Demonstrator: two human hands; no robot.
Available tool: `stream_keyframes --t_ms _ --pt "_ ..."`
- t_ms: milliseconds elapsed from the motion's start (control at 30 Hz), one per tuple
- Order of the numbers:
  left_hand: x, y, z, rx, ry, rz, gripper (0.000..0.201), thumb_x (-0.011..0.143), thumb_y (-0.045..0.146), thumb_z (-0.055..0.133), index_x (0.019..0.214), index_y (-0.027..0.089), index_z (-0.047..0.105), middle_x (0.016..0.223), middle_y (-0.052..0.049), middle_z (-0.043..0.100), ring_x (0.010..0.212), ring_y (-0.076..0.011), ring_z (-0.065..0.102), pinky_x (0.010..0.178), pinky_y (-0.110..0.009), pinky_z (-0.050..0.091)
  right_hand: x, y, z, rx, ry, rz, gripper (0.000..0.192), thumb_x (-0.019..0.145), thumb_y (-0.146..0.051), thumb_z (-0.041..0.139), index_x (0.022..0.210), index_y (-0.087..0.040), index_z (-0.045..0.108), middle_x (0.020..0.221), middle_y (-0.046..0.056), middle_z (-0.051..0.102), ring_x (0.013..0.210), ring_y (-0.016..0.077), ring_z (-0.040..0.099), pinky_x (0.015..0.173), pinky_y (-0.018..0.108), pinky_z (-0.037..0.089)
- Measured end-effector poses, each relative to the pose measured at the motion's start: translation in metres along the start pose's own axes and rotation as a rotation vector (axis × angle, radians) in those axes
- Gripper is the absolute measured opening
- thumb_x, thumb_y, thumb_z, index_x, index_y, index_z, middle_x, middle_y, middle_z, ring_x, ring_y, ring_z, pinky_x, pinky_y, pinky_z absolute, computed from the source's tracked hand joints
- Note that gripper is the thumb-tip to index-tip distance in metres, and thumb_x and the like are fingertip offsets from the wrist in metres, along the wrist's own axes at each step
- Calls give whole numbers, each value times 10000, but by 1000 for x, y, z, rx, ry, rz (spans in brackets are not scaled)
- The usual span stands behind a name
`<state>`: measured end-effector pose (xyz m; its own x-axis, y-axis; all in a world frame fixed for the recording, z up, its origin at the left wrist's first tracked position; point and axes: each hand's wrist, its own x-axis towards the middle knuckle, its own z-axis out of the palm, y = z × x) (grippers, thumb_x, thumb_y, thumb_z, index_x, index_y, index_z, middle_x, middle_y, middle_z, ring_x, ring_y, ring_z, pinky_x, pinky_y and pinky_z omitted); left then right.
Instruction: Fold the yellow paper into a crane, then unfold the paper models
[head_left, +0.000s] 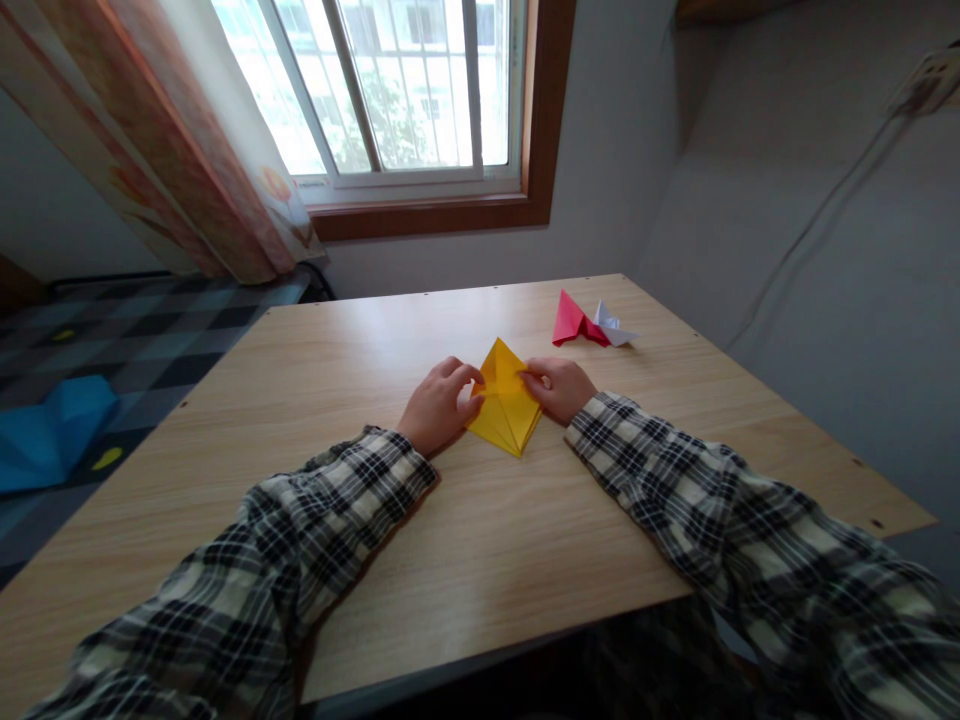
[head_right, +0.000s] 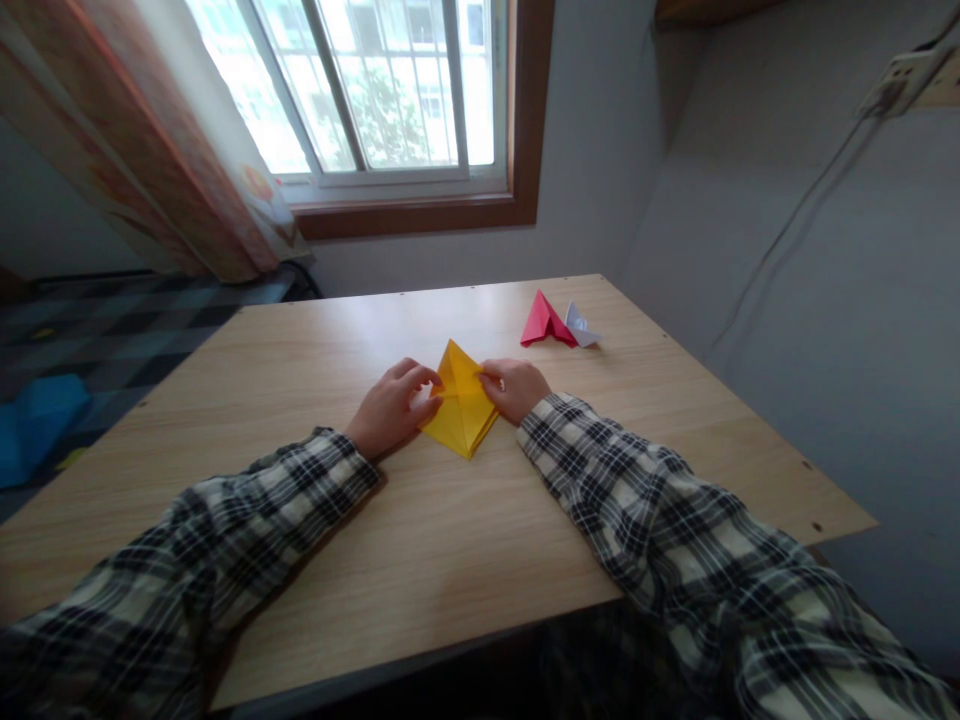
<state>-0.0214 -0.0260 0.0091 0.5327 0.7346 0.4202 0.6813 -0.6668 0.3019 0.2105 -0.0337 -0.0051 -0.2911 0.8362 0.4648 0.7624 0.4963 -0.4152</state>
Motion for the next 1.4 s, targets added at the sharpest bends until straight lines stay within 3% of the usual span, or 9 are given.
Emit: stream_keyframes --t_ms 400,633,800,967,1167,1400 --pt "0 -4 4 -10 24 69 72 843 146 573 877 199 608 977 -54 578 920 -202 575 876 -371 511 0 0 1 6 5 11 215 928 -253 498 776 -185 635 758 41 656 694 167 531 647 290 340" --pt "0 -2 4 -40 45 -37 179 803 130 566 968 191 534 985 -56 613 903 -198 590 815 -347 513 0 1 1 9 -4 11 200 924 -245 497 790 -187 633 775 46 661 708 172 541 662 293 345" --pt "0 0 2 -79 14 -85 120 840 163 528 954 198 514 890 -33 630 813 -184 598 743 -327 499 0 2 1 21 -5 10 239 936 -273 485 768 -187 632 757 48 656 703 175 549 657 296 349" --pt "0 1 2 -59 1 -92 83 854 160 499 926 201 507 867 -35 637 785 -183 591 720 -320 483 -1 1 0 197 17 76 391 994 -411 392 870 -185 686 840 63 709 779 193 622 687 294 404" --pt "0 -3 5 -30 -7 -72 142 856 153 491 973 202 556 867 -44 641 783 -193 591 713 -324 483 2 12 5 396 29 233 394 974 -394 396 967 -174 723 934 67 747 880 213 673 786 317 474" --pt "1 -5 6 -12 -18 -26 252 887 125 466 1076 199 616 952 -58 682 883 -204 610 845 -367 506 7 28 1 604 -158 174 272 859 -354 588 995 -170 734 1014 70 749 942 212 678 863 347 517"
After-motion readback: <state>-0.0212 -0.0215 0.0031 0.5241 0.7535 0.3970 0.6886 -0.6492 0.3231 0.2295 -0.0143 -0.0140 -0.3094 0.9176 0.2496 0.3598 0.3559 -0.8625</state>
